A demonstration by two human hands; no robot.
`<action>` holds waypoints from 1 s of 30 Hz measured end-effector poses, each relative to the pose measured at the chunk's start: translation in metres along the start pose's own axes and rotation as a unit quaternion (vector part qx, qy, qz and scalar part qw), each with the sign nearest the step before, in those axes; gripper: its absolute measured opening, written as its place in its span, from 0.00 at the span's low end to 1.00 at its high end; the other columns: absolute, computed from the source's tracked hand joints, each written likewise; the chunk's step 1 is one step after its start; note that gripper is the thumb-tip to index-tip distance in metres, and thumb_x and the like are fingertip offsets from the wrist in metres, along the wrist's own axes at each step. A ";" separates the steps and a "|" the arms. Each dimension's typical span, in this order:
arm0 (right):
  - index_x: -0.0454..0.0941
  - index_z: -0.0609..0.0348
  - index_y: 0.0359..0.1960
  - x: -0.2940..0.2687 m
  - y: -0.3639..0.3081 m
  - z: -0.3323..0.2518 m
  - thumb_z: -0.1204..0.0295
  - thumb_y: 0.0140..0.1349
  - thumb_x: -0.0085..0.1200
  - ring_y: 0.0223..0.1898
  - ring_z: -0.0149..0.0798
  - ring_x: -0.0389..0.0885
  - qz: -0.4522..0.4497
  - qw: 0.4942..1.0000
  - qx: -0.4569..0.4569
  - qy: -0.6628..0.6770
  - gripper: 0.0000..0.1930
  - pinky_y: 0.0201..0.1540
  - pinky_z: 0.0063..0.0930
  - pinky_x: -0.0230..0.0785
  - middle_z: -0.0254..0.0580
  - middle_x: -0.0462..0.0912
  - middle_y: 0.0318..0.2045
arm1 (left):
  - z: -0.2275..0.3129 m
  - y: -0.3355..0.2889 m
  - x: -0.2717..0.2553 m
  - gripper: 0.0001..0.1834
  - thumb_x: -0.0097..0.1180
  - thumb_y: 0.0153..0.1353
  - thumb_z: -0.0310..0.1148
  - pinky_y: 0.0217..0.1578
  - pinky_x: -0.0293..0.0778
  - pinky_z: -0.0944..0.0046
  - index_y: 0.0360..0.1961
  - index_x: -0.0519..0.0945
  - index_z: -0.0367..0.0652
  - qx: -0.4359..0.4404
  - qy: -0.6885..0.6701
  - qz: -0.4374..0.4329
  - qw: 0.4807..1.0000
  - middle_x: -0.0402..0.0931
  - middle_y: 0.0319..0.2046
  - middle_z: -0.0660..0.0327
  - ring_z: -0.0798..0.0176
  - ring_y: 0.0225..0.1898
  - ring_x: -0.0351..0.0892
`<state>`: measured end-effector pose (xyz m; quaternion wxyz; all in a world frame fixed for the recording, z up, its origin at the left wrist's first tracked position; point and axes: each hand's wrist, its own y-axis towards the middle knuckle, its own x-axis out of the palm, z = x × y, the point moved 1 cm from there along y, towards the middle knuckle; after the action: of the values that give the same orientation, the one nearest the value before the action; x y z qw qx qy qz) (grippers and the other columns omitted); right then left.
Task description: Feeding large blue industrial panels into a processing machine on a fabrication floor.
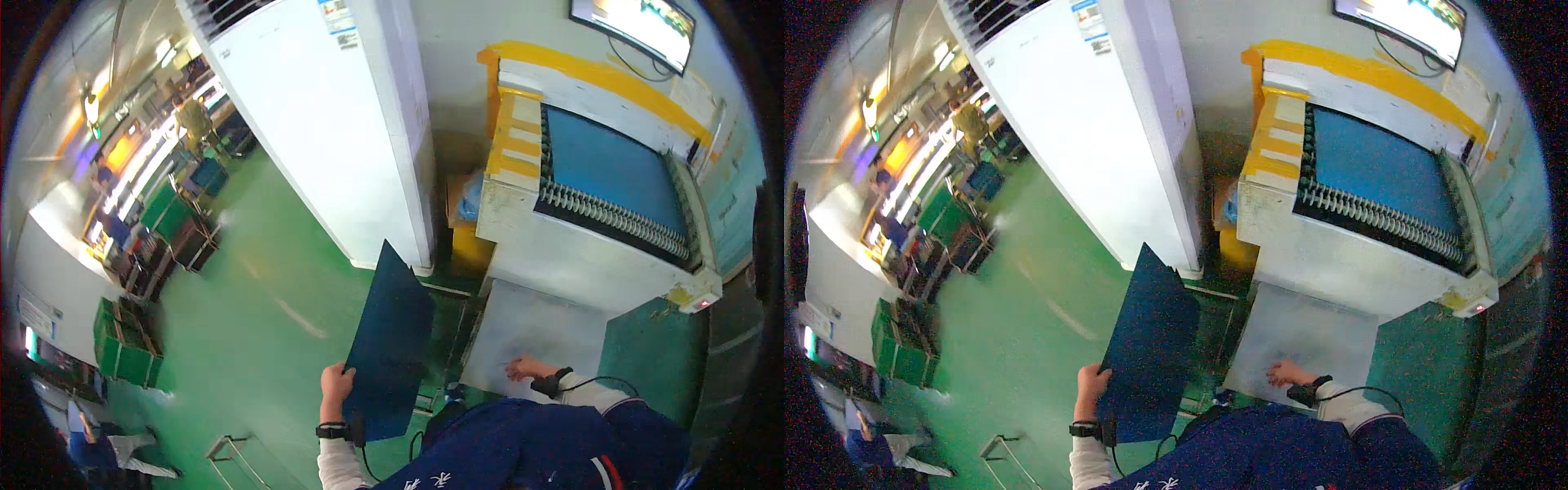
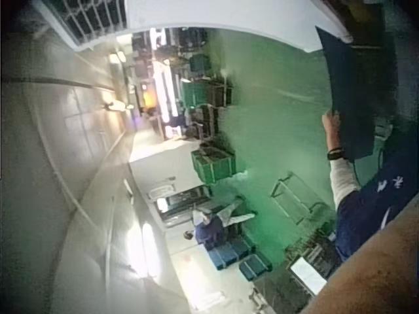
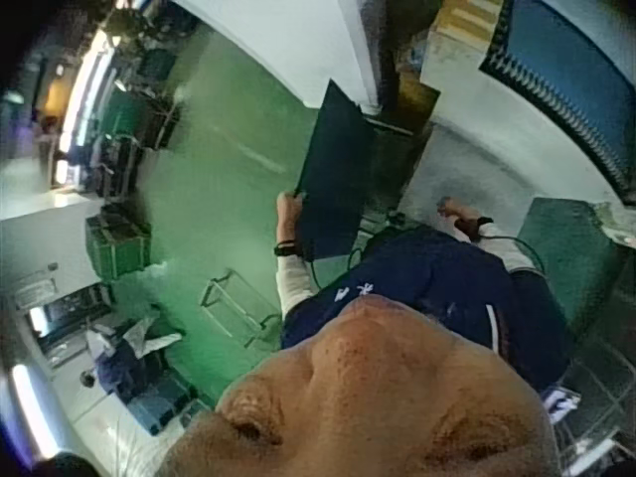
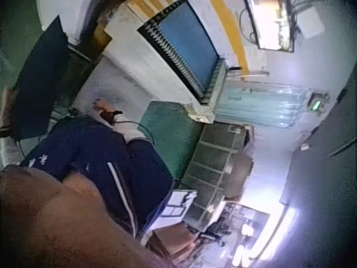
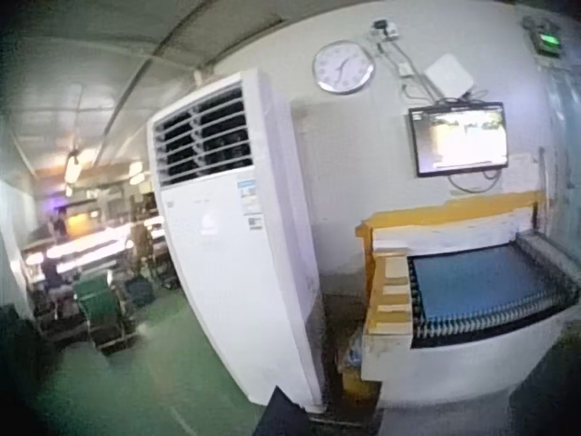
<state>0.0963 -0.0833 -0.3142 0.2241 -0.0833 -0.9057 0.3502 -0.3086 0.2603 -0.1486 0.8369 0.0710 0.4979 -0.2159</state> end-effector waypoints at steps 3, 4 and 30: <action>0.75 0.60 0.37 0.005 0.003 -0.010 0.64 0.58 0.50 0.25 0.38 0.79 0.021 0.998 0.051 -0.018 0.12 0.23 0.32 0.72 0.44 0.79 0.25 | 0.002 -0.032 -0.032 0.13 0.58 0.47 0.36 0.24 0.65 0.53 0.22 0.74 0.34 0.008 -0.046 -0.010 0.999 0.70 0.17 0.47 0.46 0.22 0.71; 0.76 0.61 0.36 0.004 0.000 -0.010 0.64 0.59 0.50 0.25 0.37 0.79 0.036 0.996 0.030 -0.070 0.13 0.24 0.31 0.72 0.44 0.80 0.26 | 0.005 -0.045 -0.043 0.13 0.59 0.47 0.35 0.22 0.63 0.56 0.22 0.74 0.34 -0.003 -0.106 -0.024 0.994 0.68 0.15 0.49 0.52 0.19 0.69; 0.64 0.57 0.54 -0.076 -0.090 0.114 0.63 0.66 0.41 0.50 0.49 0.71 -0.167 0.950 -0.093 0.249 0.18 0.55 0.46 0.64 0.45 0.71 0.50 | 0.273 -0.107 -0.122 0.09 0.62 0.48 0.27 0.22 0.61 0.63 0.24 0.73 0.34 0.288 -0.085 -0.205 0.932 0.63 0.16 0.54 0.64 0.19 0.60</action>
<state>0.1116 -0.2413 -0.3545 0.4890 -0.0359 -0.8504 0.1906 -0.1857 0.1083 0.1020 0.7571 0.1865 0.3454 -0.5223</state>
